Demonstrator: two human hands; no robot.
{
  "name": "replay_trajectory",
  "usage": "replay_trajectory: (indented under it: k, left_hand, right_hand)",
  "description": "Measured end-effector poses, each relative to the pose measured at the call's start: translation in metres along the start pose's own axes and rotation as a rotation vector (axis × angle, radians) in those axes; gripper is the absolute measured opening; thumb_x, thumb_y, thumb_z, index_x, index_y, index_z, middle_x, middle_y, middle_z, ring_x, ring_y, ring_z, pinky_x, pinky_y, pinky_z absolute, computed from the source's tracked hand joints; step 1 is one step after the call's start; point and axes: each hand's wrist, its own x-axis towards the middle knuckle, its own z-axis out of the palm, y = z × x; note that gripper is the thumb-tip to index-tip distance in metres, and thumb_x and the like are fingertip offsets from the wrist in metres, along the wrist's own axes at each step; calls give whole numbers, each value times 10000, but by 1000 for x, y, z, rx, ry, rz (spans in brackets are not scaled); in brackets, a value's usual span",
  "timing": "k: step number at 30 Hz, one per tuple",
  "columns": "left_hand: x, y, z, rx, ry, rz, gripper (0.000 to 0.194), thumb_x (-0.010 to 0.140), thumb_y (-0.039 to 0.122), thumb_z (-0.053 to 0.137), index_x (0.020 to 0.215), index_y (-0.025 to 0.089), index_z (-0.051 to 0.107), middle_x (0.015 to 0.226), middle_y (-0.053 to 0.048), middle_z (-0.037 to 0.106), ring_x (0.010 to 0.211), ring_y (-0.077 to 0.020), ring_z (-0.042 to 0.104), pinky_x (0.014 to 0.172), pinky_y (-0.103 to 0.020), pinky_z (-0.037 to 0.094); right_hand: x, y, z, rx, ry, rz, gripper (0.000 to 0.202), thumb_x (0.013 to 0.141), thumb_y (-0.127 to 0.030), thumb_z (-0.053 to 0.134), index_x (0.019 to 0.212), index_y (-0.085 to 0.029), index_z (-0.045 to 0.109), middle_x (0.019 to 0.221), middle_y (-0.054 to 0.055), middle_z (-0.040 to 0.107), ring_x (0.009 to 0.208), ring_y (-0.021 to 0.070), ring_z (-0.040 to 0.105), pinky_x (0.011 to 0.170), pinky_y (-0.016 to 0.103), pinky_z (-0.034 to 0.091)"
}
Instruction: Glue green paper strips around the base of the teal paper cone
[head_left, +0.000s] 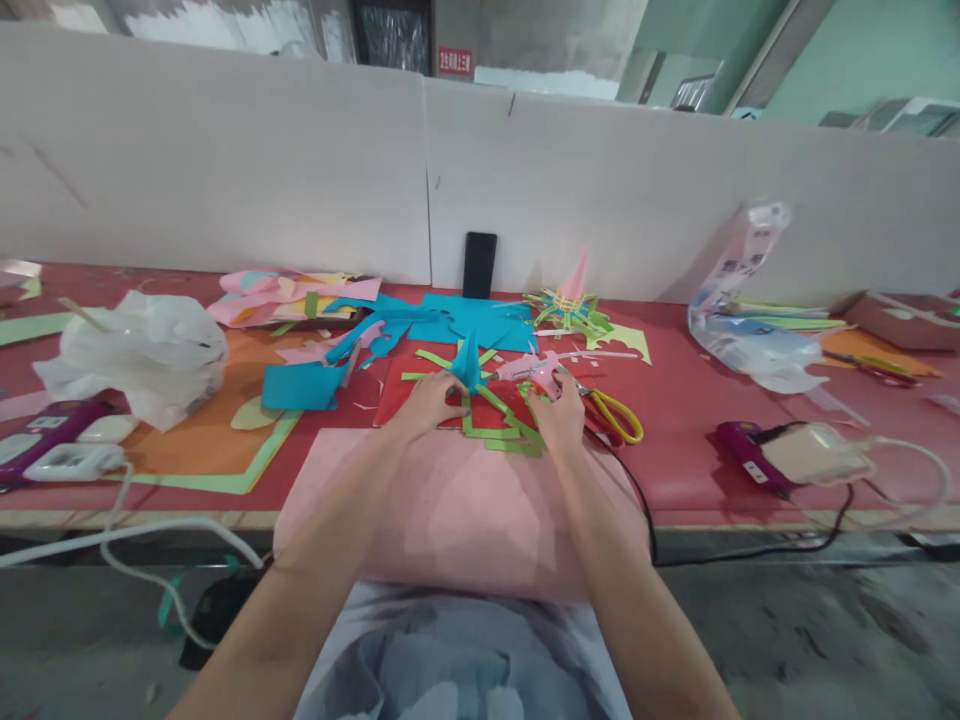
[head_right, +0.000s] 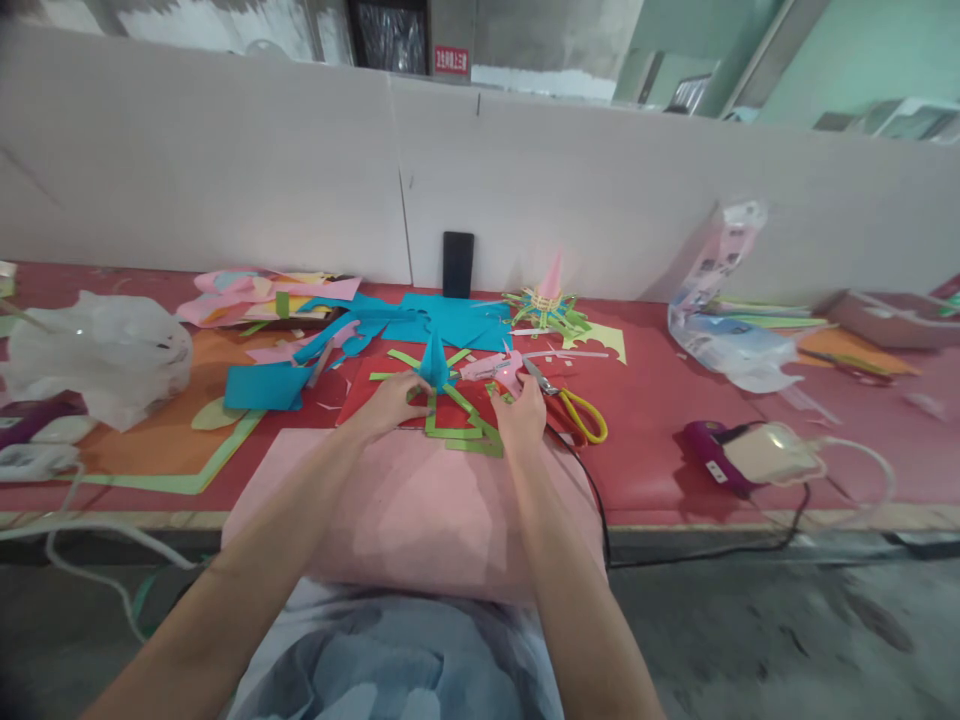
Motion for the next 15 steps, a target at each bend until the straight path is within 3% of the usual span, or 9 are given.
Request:
replay_trajectory:
  k: [11,15]
  left_hand:
    - [0,6,-2,-19,-9,-39,311,655,306,739,921,186,634,936,-52,631,867,-209,564,776,-331,436]
    - [-1,9,-4,-21,22,-27,263,732,335,673,951,194,641,978,-58,640,907,-214,575,806,-330,445]
  right_hand:
    - [-1,-2,0,9,9,-12,477,647,-388,613,1073,-185,545,1084,101,631,950,233,591,850,360,443]
    - [0,0,0,-1,13,-14,489,646,-397,619,1081,-186,546,1072,100,633,940,238,588,841,362,443]
